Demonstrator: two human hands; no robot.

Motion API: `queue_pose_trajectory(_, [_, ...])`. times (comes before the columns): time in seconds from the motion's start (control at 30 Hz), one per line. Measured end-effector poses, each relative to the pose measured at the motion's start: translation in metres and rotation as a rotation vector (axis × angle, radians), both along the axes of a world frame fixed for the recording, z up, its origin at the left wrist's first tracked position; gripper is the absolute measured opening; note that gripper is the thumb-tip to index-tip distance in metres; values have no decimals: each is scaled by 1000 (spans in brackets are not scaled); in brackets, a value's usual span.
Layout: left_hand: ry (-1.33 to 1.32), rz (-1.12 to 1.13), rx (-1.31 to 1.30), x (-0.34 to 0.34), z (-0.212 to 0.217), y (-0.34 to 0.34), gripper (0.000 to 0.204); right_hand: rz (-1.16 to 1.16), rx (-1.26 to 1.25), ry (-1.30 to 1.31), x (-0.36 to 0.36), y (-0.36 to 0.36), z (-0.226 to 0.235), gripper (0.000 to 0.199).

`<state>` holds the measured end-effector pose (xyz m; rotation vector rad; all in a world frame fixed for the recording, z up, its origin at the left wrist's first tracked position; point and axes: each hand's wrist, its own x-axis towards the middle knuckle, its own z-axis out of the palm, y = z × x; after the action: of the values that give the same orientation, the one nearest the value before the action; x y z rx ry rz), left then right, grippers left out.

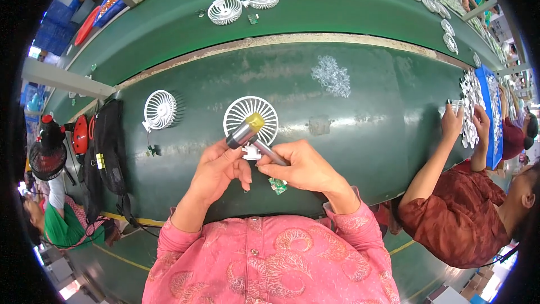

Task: The person assembles portable fan covers by fitting small circuit board components into plastic fan grilles, tapping them into place using a small mallet, and placing the assembled parts onto the conveyor belt.

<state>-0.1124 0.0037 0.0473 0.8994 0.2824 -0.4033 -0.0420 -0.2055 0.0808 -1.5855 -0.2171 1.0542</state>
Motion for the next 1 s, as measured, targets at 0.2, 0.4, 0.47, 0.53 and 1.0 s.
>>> queue_pose_trajectory(0.2, [-50, 109, 105, -3, -4, -12, 29, -66, -24, 27, -5, 4, 0, 15])
queue_pose_trajectory(0.4, [-77, 120, 53, -6, -4, -14, 30, -93, 30, 69, -9, 6, 9, 18])
queue_pose_trajectory(0.47, [-56, 122, -44, -4, -1, -12, 31, -75, 2, 39, -11, 6, 10, 17])
queue_pose_trajectory(0.53, [-58, 112, -62, -3, 2, -11, 39, -83, -3, -127, -17, 8, 7, 16])
queue_pose_trajectory(1.0, [-92, 199, -29, -6, 5, -20, 48, 59, -9, -937, -37, 12, -10, 32])
